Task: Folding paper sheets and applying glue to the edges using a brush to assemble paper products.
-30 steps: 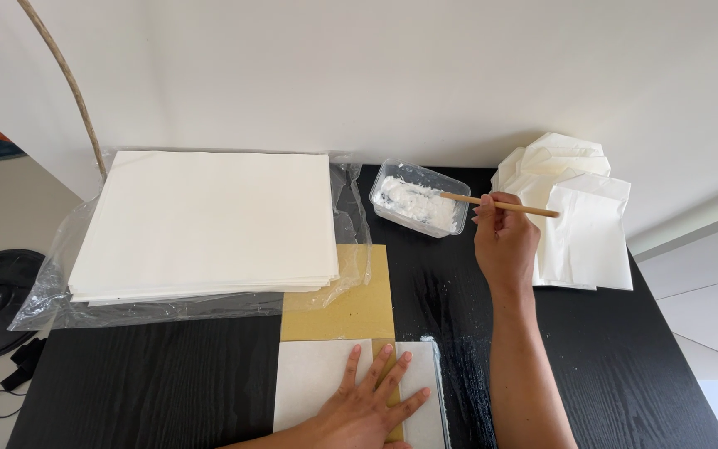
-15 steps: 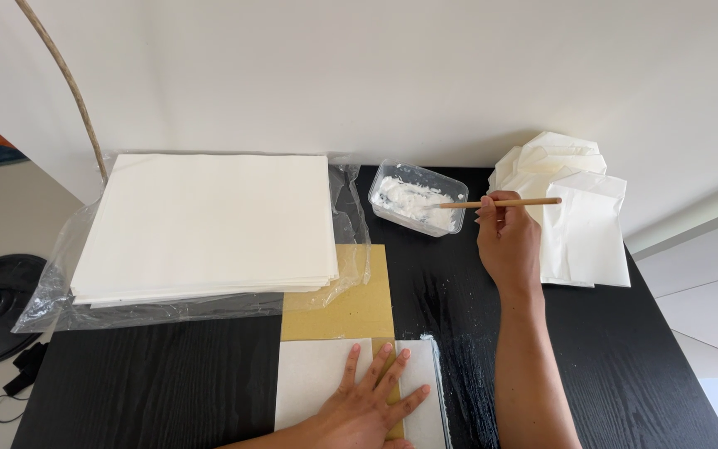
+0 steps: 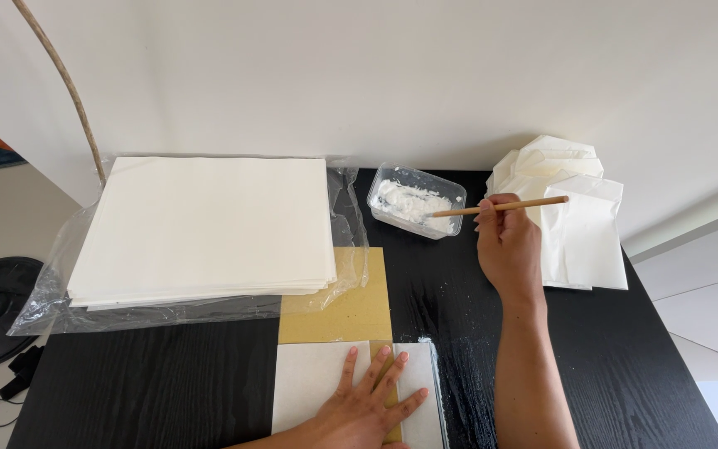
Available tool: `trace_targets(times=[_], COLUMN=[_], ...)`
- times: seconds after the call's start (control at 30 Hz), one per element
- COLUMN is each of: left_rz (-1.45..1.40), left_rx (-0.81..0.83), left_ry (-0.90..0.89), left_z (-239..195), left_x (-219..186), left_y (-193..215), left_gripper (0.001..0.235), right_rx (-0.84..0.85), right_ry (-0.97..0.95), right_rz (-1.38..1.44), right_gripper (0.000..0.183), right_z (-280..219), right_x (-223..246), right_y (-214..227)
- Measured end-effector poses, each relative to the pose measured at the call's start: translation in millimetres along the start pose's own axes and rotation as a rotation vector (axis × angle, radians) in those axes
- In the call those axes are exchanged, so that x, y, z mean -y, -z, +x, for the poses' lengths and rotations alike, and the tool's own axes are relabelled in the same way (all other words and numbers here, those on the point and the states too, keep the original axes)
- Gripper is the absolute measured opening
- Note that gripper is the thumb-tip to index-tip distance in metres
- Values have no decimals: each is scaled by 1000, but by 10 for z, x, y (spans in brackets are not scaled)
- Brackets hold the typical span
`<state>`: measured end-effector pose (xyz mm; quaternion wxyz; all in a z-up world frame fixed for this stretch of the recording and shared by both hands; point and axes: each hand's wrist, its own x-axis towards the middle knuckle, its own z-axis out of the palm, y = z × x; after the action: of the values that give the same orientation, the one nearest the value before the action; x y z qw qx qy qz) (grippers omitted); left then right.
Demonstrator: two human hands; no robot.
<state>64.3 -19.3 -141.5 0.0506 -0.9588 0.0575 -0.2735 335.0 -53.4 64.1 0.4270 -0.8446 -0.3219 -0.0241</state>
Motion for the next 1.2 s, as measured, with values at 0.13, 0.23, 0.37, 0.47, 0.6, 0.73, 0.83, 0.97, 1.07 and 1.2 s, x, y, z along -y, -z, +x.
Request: trace_targets(times=[0.13, 0.23, 0.37, 0.47, 0.6, 0.73, 0.83, 0.97, 1.07, 1.2], left_rz=[3, 3, -4, 2, 13, 19, -24, -669, -645, -578], left_rx=[21, -3, 20, 12, 3, -4, -1, 1070, 1106, 1156], left_ry=[-6, -13, -13, -14, -6, -18, -27, 127, 147, 142], left_z=[13, 17, 7, 15, 6, 21, 224, 739, 792, 846], left_x=[4, 35, 16, 21, 0, 32, 113, 291, 310, 322], left_y=[35, 59, 71, 51, 12, 56, 351, 1202, 1346, 1491], left_gripper=[100, 96, 96, 95, 100, 97, 92, 81, 77, 77], right_rx=[-8, 88, 10, 5, 17, -84, -232, -323, -360, -321], right_ry=[-7, -25, -19, -32, -110, -158, -251, -321, -344, -269], right_rz=[-98, -22, -13, -30, 72, 126, 321, 582, 675, 781], right_gripper=[23, 23, 24, 25, 22, 23, 29, 33, 29, 26], right_z=[15, 13, 39, 56, 65, 154, 213, 94, -86, -478], right_x=[-24, -9, -89, -127, -98, -277, -363, -239, -122, -160], right_y=[-32, -45, -18, -42, -37, 20, 133, 387, 532, 699])
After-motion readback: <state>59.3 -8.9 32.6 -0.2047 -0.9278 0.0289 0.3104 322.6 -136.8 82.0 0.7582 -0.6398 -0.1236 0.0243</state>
